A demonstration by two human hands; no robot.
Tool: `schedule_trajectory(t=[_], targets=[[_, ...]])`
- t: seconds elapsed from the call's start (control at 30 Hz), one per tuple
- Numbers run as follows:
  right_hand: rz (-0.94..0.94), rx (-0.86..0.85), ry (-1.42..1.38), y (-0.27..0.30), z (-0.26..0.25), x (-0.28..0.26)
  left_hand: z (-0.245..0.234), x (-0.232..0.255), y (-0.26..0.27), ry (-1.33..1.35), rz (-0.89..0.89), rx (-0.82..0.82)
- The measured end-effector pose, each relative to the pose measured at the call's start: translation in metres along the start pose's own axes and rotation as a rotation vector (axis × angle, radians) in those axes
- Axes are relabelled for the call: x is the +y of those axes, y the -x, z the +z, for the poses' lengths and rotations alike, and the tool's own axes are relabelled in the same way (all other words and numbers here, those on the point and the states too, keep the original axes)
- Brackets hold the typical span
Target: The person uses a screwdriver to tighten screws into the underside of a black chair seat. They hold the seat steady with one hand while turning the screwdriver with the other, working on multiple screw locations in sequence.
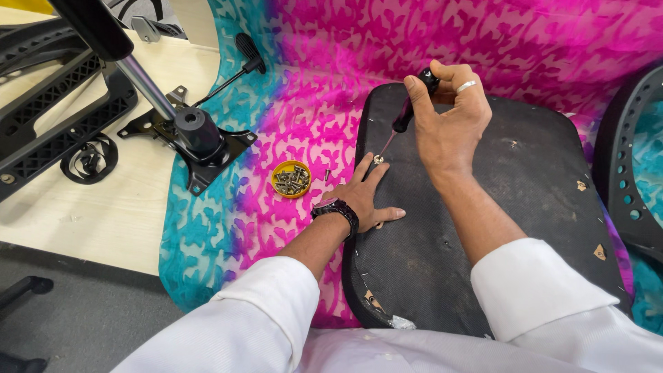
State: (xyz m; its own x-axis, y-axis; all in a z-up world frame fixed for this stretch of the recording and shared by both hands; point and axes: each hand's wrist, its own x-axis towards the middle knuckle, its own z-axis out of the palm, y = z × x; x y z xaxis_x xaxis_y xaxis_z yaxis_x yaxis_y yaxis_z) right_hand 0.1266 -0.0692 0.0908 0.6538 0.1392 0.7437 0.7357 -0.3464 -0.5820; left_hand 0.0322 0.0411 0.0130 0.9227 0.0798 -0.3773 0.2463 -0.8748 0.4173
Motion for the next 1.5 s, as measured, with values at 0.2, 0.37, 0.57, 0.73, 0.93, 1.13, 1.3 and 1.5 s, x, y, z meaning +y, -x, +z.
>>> schedule_trajectory(t=[0.2, 0.37, 0.57, 0.73, 0.93, 1.13, 1.3, 1.5], targets=[[-0.011, -0.012, 0.018, -0.002, 0.004, -0.006, -0.001, 0.001, 0.000, -0.032, -0.040, -0.028], [-0.037, 0.004, 0.014, 0.004, 0.006, -0.012, -0.002, -0.002, 0.002, 0.008, -0.003, 0.003], [-0.009, -0.001, 0.026, 0.005, 0.003, -0.011, 0.002, -0.004, -0.001, 0.012, -0.013, -0.009], [-0.023, -0.014, 0.065, 0.004, 0.003, -0.011, 0.003, -0.002, -0.003, 0.033, -0.012, -0.007], [-0.024, -0.010, 0.037, 0.007, 0.003, -0.012, 0.004, -0.003, -0.003, 0.031, -0.001, -0.002], [-0.015, -0.005, 0.005, 0.004, 0.000, -0.010, 0.004, -0.004, -0.002, 0.016, 0.003, 0.008], [-0.029, 0.001, 0.009, 0.003, 0.000, -0.010, 0.001, 0.001, -0.002, 0.027, -0.024, -0.030], [-0.015, -0.014, 0.014, 0.000, 0.005, -0.010, 0.001, 0.000, 0.000, 0.018, -0.014, -0.011]])
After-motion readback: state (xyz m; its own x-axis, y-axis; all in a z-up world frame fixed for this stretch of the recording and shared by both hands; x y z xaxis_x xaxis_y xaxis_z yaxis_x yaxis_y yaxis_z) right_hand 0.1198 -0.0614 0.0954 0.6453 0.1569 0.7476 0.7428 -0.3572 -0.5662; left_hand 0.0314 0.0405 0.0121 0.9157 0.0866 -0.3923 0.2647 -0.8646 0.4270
